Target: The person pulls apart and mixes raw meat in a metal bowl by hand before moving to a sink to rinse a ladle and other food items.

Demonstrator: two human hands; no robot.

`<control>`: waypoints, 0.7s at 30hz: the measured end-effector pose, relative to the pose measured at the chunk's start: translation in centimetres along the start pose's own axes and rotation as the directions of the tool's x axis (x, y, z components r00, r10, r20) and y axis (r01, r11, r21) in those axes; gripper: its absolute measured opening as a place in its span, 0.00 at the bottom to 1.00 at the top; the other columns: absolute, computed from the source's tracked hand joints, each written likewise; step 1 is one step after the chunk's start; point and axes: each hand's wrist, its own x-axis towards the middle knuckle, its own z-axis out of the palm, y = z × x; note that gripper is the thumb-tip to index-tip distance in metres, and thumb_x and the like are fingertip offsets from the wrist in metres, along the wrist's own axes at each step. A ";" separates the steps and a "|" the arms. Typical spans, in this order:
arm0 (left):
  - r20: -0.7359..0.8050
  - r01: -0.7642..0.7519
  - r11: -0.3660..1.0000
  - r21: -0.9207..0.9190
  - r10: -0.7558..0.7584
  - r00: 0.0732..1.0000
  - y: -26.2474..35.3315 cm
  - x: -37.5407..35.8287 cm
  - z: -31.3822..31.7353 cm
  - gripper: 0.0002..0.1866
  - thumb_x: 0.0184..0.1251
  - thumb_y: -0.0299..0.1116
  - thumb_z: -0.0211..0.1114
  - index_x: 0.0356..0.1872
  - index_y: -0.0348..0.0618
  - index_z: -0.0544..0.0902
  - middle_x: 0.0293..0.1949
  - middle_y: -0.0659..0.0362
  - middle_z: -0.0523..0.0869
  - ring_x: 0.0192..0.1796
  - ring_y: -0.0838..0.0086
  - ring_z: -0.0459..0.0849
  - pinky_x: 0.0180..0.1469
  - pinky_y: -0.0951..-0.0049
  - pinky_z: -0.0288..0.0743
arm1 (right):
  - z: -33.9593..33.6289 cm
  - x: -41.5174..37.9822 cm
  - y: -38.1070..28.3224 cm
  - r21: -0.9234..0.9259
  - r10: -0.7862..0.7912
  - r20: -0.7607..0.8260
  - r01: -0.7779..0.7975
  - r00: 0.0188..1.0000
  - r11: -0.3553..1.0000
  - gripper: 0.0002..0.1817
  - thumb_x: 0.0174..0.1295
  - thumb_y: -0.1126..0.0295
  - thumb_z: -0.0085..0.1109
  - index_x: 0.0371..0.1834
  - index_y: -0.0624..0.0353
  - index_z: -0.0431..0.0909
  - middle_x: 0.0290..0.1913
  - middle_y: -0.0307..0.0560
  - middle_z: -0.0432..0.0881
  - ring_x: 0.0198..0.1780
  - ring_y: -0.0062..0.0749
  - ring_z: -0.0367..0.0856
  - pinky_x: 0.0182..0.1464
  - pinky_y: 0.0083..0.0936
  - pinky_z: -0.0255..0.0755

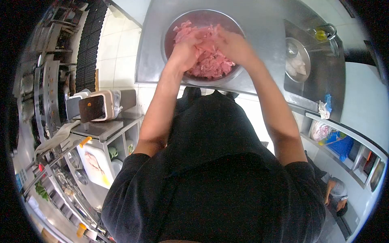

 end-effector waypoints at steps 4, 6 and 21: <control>0.020 -0.020 0.999 -0.044 0.021 1.000 0.4 0.2 0.6 0.25 0.78 0.18 0.49 0.74 0.33 0.69 0.63 0.47 0.83 0.62 0.64 0.84 0.64 0.65 0.80 | 2.3 -0.9 -0.2 0.027 -0.251 -0.071 0.253 0.965 0.967 0.20 0.74 0.66 0.62 0.66 0.59 0.81 0.55 0.62 0.88 0.54 0.61 0.87 0.59 0.42 0.80; 0.011 -0.031 0.999 0.005 0.031 0.999 0.2 0.1 0.7 0.25 0.77 0.18 0.53 0.73 0.34 0.71 0.63 0.48 0.83 0.61 0.67 0.84 0.62 0.68 0.80 | 2.7 -0.5 0.3 0.043 -0.237 -0.106 0.243 0.966 0.969 0.20 0.73 0.67 0.62 0.65 0.59 0.82 0.53 0.62 0.88 0.52 0.61 0.87 0.57 0.42 0.81; -0.197 -0.064 0.885 0.460 0.172 0.965 1.4 -1.7 2.1 0.08 0.75 0.27 0.68 0.51 0.38 0.89 0.45 0.63 0.90 0.42 0.83 0.86 0.45 0.81 0.83 | 2.1 0.2 0.6 0.269 0.005 -0.141 0.034 0.990 0.963 0.21 0.80 0.62 0.53 0.71 0.58 0.73 0.56 0.60 0.88 0.57 0.55 0.88 0.60 0.42 0.79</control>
